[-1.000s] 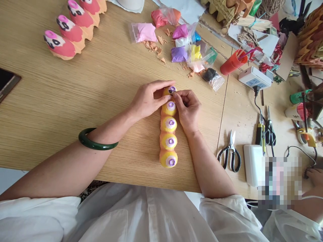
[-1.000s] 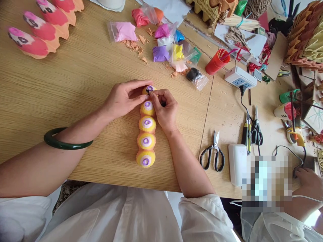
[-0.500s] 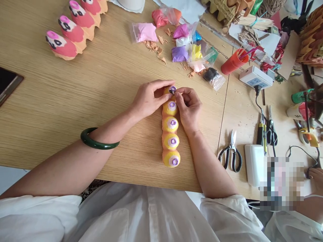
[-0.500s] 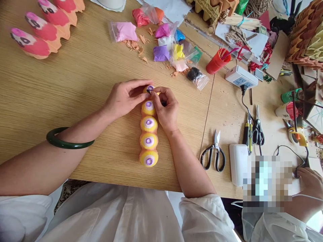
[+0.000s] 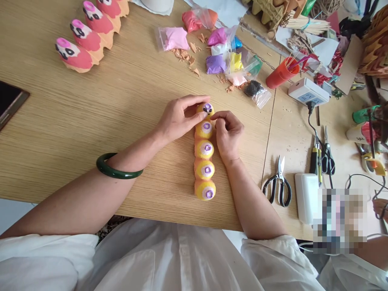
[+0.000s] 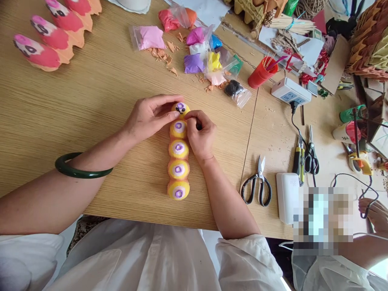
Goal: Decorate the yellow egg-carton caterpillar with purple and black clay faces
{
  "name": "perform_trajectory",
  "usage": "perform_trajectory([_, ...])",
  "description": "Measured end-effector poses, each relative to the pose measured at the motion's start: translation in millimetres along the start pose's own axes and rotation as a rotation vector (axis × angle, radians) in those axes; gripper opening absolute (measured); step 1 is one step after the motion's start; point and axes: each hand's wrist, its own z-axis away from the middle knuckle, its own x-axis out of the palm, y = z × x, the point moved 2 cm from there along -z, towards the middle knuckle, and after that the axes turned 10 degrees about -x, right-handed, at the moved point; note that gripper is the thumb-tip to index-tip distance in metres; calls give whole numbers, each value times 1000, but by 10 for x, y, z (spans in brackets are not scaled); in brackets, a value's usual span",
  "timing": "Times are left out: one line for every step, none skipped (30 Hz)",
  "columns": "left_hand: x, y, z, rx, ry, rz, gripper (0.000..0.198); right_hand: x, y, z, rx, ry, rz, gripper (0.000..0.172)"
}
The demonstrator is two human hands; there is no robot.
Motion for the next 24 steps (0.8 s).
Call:
perform_trajectory([3,3,-2,-4,5,-8,39,6,2,-1,6,-9,-7,22])
perform_trajectory([7,4,-4,-4,11,-16,38,11,7,-3,11,-15,-16,22])
perform_trajectory([12,6,-7,-1,17,-27,37,15,13,-4,13,-20,-22,22])
perform_trajectory([15,7,-9,6,23,-37,36,18,20,-4,11,-22,-25,22])
perform_trajectory([18,8,-10,11,27,-47,35,19,25,-5,7,-22,-24,22])
perform_trajectory([20,10,-9,17,31,-53,34,19,29,-4,3,-19,-21,22])
perform_trajectory([19,13,-7,20,31,-55,34,18,30,-3,-2,-14,-19,23])
perform_trajectory([17,16,-3,21,30,-55,35,16,30,-1,-7,-8,-19,23])
perform_trajectory([14,19,2,22,29,-55,35,15,29,0,-9,-2,-21,23])
perform_trajectory([10,22,8,22,27,-57,36,15,29,2,-8,-1,-24,23])
perform_trajectory([5,25,13,24,24,-60,36,15,30,4,-5,-1,-27,23])
perform_trajectory([0,25,17,28,23,-63,37,17,32,6,0,-3,-29,23])
perform_trajectory([-4,24,20,32,21,-65,38,18,37,8,8,-7,-30,23])
perform_trajectory([-7,21,21,36,20,-64,38,20,43,10,13,-10,-30,23])
perform_trajectory([-9,16,20,38,19,-61,39,21,48,12,15,-10,-31,23])
perform_trajectory([-10,10,19,36,18,-57,40,22,53,14,15,-8,-31,23])
perform_trajectory([-10,5,16,32,17,-55,40,22,57,15,14,-5,-32,22])
perform_trajectory([-10,0,13,26,13,-54,41,22,59,17,14,-5,-33,22])
perform_trajectory([-10,-4,11,20,9,-54,41,22,59,18,13,-6,-35,22])
perform_trajectory([-11,-6,10,15,4,-53,41,22,58,18,13,-9,-38,22])
perform_trajectory([-11,-7,9,13,-1,-51,41,23,55,19,13,-13,-41,22])
perform_trajectory([-13,-7,9,14,-7,-46,41,24,52,18,9,-14,-44,22])
perform_trajectory([-14,-8,9,19,-11,-38,41,24,48,17,3,-13,-47,22])
perform_trajectory([-16,-10,9,24,-16,-29,41,25,45,15,-2,-10,-50,21])
